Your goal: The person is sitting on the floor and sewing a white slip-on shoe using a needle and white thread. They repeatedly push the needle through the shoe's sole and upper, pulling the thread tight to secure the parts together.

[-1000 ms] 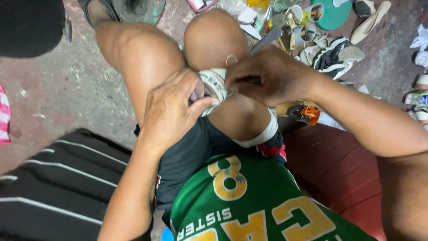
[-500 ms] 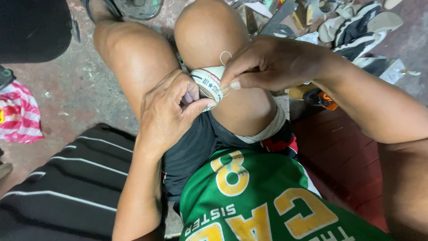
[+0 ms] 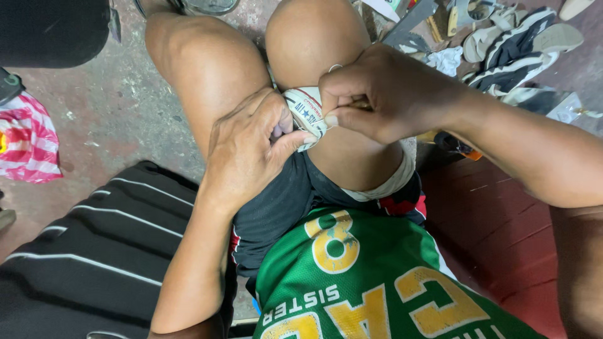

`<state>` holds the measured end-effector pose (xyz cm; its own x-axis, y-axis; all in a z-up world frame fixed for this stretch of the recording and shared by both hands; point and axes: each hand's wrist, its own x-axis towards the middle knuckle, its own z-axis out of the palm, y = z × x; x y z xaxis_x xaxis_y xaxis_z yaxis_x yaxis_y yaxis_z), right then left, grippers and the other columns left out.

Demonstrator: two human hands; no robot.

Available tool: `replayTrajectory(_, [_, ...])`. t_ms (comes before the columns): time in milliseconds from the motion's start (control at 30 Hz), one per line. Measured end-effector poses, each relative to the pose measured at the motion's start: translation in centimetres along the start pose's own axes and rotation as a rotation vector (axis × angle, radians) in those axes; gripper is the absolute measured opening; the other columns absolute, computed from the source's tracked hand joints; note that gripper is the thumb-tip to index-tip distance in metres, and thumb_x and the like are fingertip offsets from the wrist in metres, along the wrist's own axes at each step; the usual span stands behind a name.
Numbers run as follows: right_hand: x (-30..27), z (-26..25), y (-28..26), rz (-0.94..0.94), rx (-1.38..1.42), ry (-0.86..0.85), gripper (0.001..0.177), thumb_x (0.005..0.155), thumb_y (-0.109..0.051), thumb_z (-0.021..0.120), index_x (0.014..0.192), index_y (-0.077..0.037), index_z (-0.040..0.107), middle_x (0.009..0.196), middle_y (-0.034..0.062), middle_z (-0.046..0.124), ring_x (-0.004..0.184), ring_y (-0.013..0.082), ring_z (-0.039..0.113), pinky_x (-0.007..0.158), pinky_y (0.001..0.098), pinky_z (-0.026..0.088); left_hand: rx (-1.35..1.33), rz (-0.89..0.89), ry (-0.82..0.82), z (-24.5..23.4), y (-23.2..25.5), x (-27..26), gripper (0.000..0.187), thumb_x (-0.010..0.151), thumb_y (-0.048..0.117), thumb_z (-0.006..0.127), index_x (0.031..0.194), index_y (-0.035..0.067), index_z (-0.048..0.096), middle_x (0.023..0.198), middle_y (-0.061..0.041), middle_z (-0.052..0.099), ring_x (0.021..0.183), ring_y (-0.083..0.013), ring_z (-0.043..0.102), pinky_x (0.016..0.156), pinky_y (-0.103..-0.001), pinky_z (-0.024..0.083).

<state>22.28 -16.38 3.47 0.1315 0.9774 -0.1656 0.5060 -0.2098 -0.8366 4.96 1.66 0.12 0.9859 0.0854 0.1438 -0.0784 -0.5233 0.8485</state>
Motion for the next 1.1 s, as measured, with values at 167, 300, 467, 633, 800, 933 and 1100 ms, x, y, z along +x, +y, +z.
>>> replayTrajectory(167, [0.2,0.8,-0.1,0.023,-0.095,0.045,0.018,0.087,-0.006,0.073,0.075,-0.004,0.059,0.051,0.0047,0.050,0.044,0.0140,0.050,0.048,0.0341,0.036,0.005,-0.051,0.014,0.1,-0.1,-0.4,0.039,0.087,0.023,0.087,0.089,0.004,0.054,0.081,-0.010,0.057,0.072,-0.0286,0.060,0.065,-0.040,0.047])
replayTrajectory(300, [-0.1,1.2,0.3,0.031,-0.040,0.073,0.017,0.087,-0.010,0.075,0.078,-0.005,0.062,0.055,0.0020,0.054,0.046,0.0112,0.050,0.047,0.0310,0.037,-0.082,-0.138,0.076,0.6,0.2,-0.6,0.039,0.081,0.020,0.091,0.087,0.006,0.055,0.080,-0.007,0.057,0.067,-0.0209,0.060,0.062,-0.034,0.049])
replayTrajectory(467, [-0.9,1.2,1.3,0.049,0.100,0.069,0.017,0.092,-0.013,0.075,0.081,-0.006,0.065,0.059,-0.0014,0.054,0.051,0.0066,0.047,0.048,0.0286,0.036,-0.077,-0.120,0.221,0.4,1.0,-1.5,0.039,0.081,0.017,0.092,0.103,0.004,0.063,0.097,-0.008,0.057,0.071,-0.0170,0.059,0.064,-0.032,0.049])
replayTrajectory(633, [-2.0,1.1,1.5,0.085,0.160,0.068,0.017,0.092,-0.011,0.075,0.079,-0.006,0.065,0.055,-0.0037,0.052,0.047,0.0035,0.043,0.045,0.0270,0.032,0.085,-0.084,0.197,0.5,1.4,-2.3,0.027,0.087,0.015,0.089,0.104,0.008,0.070,0.108,-0.009,0.062,0.075,-0.0178,0.064,0.067,-0.033,0.053])
replayTrajectory(800, [-2.9,1.2,1.1,0.105,0.214,0.078,0.009,0.091,-0.007,0.073,0.084,-0.004,0.068,0.052,-0.0031,0.050,0.045,0.0042,0.039,0.046,0.0271,0.029,0.195,0.084,0.115,1.1,1.4,-2.2,0.022,0.090,0.013,0.084,0.104,0.008,0.067,0.110,-0.009,0.061,0.088,-0.0274,0.068,0.075,-0.038,0.054])
replayTrajectory(933, [-3.0,1.5,0.5,0.075,0.110,0.121,0.005,0.090,-0.008,0.073,0.088,-0.005,0.070,0.062,-0.0015,0.061,0.049,0.0062,0.053,0.047,0.0274,0.038,0.090,-0.052,0.108,1.6,1.9,-2.5,0.019,0.096,0.008,0.080,0.104,0.003,0.063,0.110,-0.010,0.064,0.076,-0.0203,0.068,0.069,-0.034,0.055])
replayTrajectory(1100, [-3.0,2.4,-0.9,-0.031,-0.088,0.237,0.008,0.090,-0.009,0.075,0.092,-0.005,0.068,0.081,0.0050,0.068,0.072,0.0185,0.067,0.064,0.0334,0.050,0.209,0.035,0.175,1.8,1.6,-2.7,0.022,0.095,0.010,0.081,0.109,0.007,0.065,0.111,-0.008,0.064,0.084,-0.0248,0.068,0.073,-0.036,0.054])
